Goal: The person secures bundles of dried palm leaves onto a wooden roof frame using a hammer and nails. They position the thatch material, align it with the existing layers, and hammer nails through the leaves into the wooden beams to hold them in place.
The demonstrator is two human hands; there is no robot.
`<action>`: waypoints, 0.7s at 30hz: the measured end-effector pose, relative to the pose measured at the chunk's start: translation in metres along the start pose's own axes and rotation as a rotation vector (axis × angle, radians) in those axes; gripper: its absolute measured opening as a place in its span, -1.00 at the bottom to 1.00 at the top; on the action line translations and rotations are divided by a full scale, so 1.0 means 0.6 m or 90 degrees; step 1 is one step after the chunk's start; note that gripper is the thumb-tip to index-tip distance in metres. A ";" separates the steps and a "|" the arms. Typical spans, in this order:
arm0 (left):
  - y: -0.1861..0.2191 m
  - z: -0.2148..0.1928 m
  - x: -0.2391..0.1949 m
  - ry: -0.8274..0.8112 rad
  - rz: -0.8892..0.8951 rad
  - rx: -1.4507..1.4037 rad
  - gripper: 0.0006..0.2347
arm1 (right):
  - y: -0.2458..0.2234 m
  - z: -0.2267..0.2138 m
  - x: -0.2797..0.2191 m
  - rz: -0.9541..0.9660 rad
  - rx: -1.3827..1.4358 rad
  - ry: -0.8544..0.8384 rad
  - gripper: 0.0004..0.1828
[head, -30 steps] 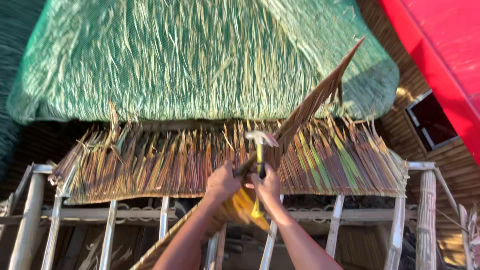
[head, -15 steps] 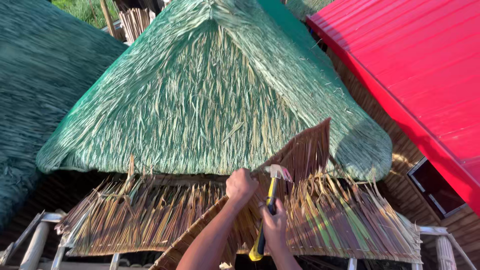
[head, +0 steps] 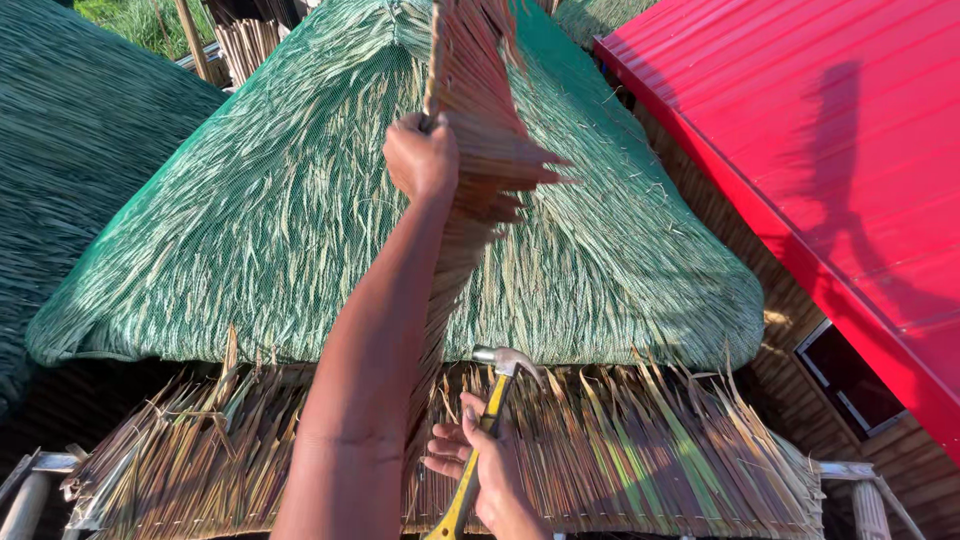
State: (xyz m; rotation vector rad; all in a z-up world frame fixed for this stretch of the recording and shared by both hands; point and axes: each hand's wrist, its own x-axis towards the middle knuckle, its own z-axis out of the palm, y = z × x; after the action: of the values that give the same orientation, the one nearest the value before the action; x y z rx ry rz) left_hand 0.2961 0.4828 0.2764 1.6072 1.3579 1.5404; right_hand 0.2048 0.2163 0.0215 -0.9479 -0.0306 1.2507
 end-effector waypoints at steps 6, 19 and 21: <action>-0.033 -0.016 0.083 0.199 -0.027 -0.185 -0.79 | -0.013 -0.069 0.106 0.002 0.051 0.068 -0.50; -0.457 -0.227 -0.152 0.206 -0.446 -0.647 -0.73 | -0.136 -0.396 0.265 -0.281 -0.013 0.512 -0.77; -0.533 -0.270 -0.187 0.205 -0.506 -0.526 -0.71 | -0.172 -0.426 0.219 -0.259 -0.063 0.403 -0.79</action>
State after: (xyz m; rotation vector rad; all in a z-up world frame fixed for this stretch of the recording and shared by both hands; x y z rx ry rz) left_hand 0.0658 0.4543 -0.0190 0.2685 1.0634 1.5354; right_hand 0.4616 0.1719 -0.1374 -1.3145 0.2047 0.5458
